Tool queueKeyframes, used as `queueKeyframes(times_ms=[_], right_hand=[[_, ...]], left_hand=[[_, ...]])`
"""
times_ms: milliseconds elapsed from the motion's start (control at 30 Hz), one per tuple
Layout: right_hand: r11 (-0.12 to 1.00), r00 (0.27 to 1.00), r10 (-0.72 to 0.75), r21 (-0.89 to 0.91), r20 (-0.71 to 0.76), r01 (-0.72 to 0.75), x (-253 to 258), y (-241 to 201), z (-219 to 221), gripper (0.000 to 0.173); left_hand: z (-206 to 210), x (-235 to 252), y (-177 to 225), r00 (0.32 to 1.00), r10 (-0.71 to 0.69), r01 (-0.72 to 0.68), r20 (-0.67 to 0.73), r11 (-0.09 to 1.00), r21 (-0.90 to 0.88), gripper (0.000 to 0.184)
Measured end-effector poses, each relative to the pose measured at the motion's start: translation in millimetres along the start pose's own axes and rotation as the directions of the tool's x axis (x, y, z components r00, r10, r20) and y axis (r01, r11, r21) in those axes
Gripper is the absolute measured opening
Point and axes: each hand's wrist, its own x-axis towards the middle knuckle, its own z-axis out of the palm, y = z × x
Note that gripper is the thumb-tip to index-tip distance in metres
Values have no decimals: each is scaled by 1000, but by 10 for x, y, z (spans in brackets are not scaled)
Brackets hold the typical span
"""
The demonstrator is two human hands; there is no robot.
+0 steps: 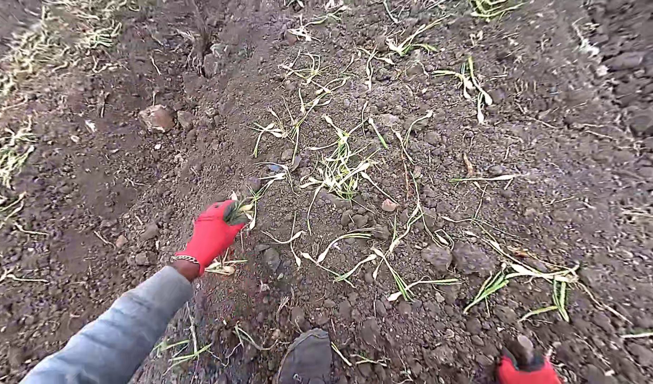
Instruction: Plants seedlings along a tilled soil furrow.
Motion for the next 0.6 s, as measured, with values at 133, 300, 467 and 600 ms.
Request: queueKeyframes(times_ms=[133,300,467,600], right_hand=[[1000,1000,-10,26,6,10,27,-20,-39,72],[991,999,-3,132,-32,7,-132,-90,-123,63],[993,1000,0,116,-10,1,-159,-181,-182,56],[991,998,40,129,45,-46,-190,-188,-180,56]], left_hand=[[31,69,348,992,102,-94,-72,990,108,81],[1222,-515,832,903,236,-313,358,934,174,106],[1599,-765,1093,845,310,-429,435,879,206,88],[1691,-614,1368,739,367,-545,565,818,182,77]])
